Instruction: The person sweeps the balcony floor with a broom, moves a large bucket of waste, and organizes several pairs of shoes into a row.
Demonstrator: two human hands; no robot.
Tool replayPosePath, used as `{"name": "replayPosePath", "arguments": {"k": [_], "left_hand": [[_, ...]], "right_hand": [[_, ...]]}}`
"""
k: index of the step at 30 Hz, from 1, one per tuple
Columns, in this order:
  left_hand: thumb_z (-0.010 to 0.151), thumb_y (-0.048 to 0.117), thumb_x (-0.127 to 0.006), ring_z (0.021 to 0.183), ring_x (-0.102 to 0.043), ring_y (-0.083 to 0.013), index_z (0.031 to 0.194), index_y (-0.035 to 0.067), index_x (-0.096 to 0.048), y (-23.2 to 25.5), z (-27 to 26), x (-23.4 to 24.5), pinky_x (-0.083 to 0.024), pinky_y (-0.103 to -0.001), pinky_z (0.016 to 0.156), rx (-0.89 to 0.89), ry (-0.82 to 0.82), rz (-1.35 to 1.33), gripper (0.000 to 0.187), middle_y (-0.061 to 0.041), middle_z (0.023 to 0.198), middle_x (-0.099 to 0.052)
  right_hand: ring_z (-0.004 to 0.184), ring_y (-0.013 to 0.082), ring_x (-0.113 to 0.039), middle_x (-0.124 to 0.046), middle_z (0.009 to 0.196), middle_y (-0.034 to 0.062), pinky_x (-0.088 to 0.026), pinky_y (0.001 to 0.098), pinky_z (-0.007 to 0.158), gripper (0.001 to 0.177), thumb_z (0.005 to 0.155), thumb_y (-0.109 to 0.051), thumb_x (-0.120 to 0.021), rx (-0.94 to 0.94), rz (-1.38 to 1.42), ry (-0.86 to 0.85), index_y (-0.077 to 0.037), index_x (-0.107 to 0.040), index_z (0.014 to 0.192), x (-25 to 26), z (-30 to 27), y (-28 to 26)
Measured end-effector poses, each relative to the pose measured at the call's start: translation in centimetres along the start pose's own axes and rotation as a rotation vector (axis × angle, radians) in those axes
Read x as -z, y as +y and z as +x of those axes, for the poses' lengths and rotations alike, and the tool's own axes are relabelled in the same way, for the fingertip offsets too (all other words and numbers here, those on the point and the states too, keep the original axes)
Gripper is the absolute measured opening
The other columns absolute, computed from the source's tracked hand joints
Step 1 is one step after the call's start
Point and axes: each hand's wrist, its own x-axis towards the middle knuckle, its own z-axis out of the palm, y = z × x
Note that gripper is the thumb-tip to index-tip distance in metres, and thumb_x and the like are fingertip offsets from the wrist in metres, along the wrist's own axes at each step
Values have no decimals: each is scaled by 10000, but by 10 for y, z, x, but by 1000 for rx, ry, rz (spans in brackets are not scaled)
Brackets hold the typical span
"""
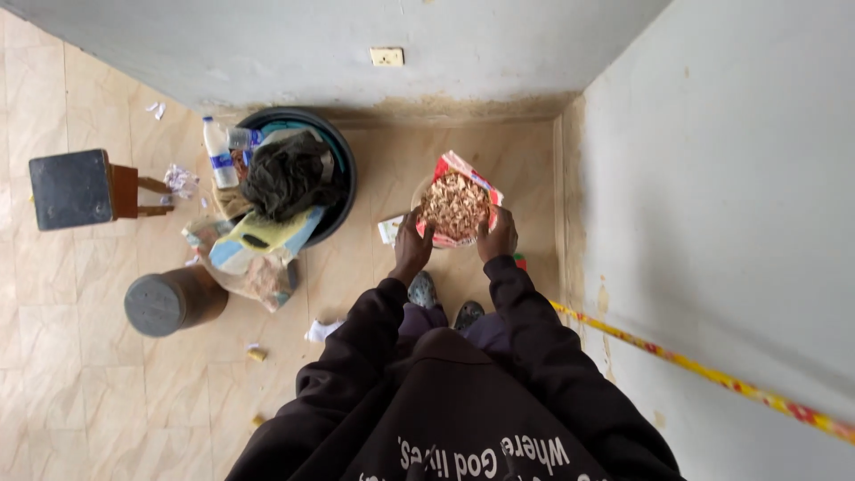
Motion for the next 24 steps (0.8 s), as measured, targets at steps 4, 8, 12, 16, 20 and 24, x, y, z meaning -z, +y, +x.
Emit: {"name": "replayPosePath", "arguments": {"k": [4, 8, 12, 16, 20, 24], "left_hand": [[962, 348, -658, 1245, -580, -431, 1415, -10, -530, -22, 38, -30, -470, -485, 1042, 41, -44, 15, 592, -249, 1352, -611], [950, 390, -652, 1297, -514, -454, 1474, -40, -426, -82, 68, -74, -444, -499, 1060, 22, -52, 64, 714, -267, 1449, -510], [1041, 452, -579, 1378, -449, -468, 1522, -62, -366, -168, 86, -129, -404, -526, 1121, 29, -36, 141, 736, -297, 1514, -448], [1012, 526, -490, 1436, -387, -470, 1544, -48, -342, -246, 90, -170, -365, -535, 1142, 216, -25, 253, 796, -283, 1562, -413], [1021, 631, -456, 1465, -346, -488, 1546, -82, -298, -298, 88, -198, -296, -526, 1204, 333, -112, 237, 900, -321, 1590, -351], [960, 701, -478, 1421, -366, -523, 1572, -91, -230, -299, 85, -215, -319, -517, 1178, 543, -196, 169, 1031, -357, 1598, -295]], "right_hand": [[1225, 390, -599, -658, 1281, 177, -490, 476, 1042, 418, 897, -180, -682, -98, -68, -4, -48, -625, 1289, -32, 24, 39], [1297, 399, -543, -599, 1368, 202, -445, 496, 1049, 565, 856, -231, -681, 113, -215, 45, -20, -555, 1364, -75, 46, 103], [1235, 426, -572, -636, 1322, 236, -440, 532, 962, 567, 881, -310, -695, 237, -313, -21, 35, -601, 1321, -127, 47, 197], [1122, 339, -707, -759, 1172, 192, -547, 427, 1026, 428, 1007, -376, -641, -321, 248, -3, 14, -742, 1152, -237, 69, 397], [1156, 290, -664, -679, 1295, 234, -516, 377, 982, 651, 850, -423, -767, -538, 285, -304, -9, -640, 1337, -233, 70, 398], [1448, 386, -434, -392, 1560, 310, -383, 408, 1155, 996, 826, -467, -844, -503, 478, -469, -26, -354, 1572, -276, 52, 397]]}}
